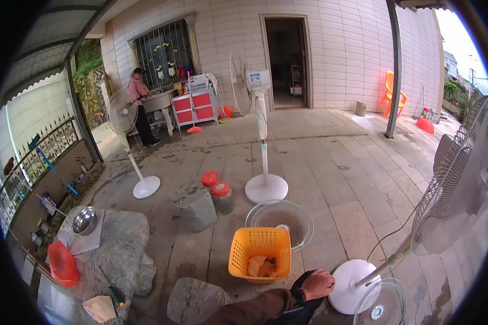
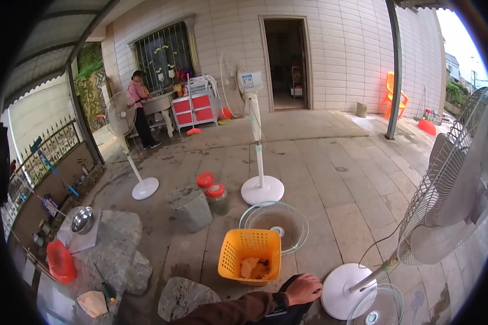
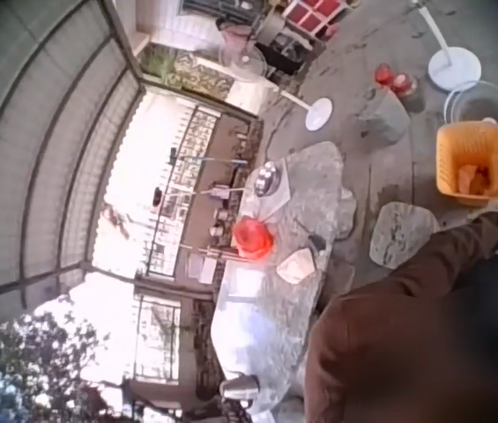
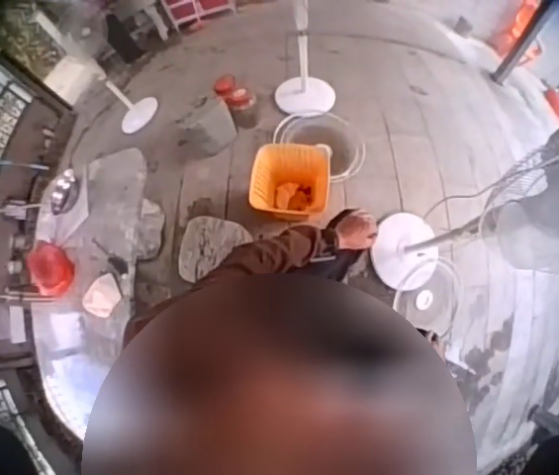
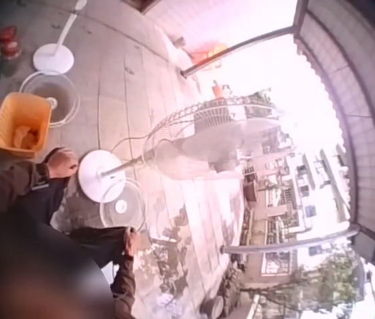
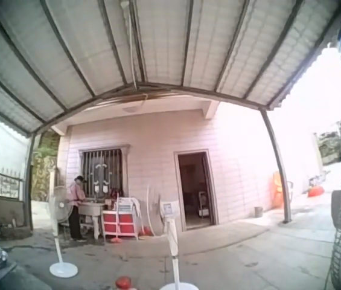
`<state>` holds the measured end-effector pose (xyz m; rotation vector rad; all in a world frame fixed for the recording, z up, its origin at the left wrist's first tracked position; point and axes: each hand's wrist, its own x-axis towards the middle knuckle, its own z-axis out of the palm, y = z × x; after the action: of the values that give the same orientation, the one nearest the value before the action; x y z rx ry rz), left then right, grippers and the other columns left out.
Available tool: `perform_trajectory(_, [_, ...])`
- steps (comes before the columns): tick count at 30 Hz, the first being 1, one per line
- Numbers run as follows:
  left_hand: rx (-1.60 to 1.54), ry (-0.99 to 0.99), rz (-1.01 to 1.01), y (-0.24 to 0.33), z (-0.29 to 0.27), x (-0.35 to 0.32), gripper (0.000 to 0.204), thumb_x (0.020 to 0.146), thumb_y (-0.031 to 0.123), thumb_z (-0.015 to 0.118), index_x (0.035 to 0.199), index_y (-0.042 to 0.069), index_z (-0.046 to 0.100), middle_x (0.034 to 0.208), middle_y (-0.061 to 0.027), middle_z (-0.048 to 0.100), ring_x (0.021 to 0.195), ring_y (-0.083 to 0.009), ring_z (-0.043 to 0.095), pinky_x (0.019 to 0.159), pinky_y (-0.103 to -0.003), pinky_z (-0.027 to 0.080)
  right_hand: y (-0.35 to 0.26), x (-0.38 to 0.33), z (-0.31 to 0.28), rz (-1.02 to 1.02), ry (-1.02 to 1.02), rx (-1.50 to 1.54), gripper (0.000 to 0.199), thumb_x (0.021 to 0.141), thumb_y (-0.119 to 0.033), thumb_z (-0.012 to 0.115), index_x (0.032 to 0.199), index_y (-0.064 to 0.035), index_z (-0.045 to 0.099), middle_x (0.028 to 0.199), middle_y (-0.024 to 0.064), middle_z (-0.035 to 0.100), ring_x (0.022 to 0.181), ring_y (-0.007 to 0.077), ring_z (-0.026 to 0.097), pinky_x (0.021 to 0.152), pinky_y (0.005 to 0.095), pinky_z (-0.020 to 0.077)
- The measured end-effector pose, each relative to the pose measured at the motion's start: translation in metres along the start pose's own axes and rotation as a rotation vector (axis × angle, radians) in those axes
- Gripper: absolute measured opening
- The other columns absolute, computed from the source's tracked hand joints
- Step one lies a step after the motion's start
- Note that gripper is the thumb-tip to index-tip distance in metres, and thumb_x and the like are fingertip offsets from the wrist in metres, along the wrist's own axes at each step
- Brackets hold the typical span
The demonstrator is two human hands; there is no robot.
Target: Assembling the protective front and back grilles onto a floor fan.
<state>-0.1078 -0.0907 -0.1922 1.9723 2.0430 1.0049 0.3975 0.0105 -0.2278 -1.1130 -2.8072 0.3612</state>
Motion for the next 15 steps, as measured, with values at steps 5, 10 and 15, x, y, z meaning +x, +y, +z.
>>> perform_trajectory(5, [-0.034, 0.036, 0.015, -0.001, -0.001, 0.000, 0.016, 0.085, 0.021, 0.063, 0.082, 0.006, 0.068, 0.084, -0.0111, 0.066, 0.090, -0.0295, 0.063, 0.088, -0.041, 0.047, 0.015, -0.008, 0.011, 0.032, -0.005, -0.005, 0.053, 0.092, -0.022, 0.043, 0.137, 0.0054, 0.045, 0.096, 0.0235, 0.061, 0.084, 0.0417, 0.060, 0.074, 0.0481, 0.0484])
perform_trajectory(10, [0.001, 0.024, -0.004, -0.004, -0.003, -0.005, 0.017, 0.085, 0.021, 0.063, 0.082, 0.006, 0.068, 0.086, -0.0109, 0.067, 0.091, -0.0294, 0.063, 0.088, -0.041, 0.047, -0.040, 0.017, -0.055, -0.185, -0.226, 0.106, 0.056, 0.092, -0.025, 0.043, 0.137, 0.0082, 0.042, 0.093, 0.0237, 0.061, 0.087, 0.0415, 0.060, 0.075, 0.0480, 0.0482])
perform_trajectory(15, [-0.008, 0.020, -0.005, -0.002, -0.004, -0.002, 0.017, 0.086, 0.022, 0.062, 0.083, 0.006, 0.068, 0.087, -0.0106, 0.067, 0.091, -0.0292, 0.063, 0.089, -0.041, 0.047, -0.024, 0.016, -0.007, 0.501, -0.137, 0.202, 0.050, 0.093, -0.022, 0.044, 0.132, 0.0090, 0.045, 0.080, 0.0198, 0.059, 0.071, 0.0406, 0.056, 0.067, 0.0478, 0.0472])
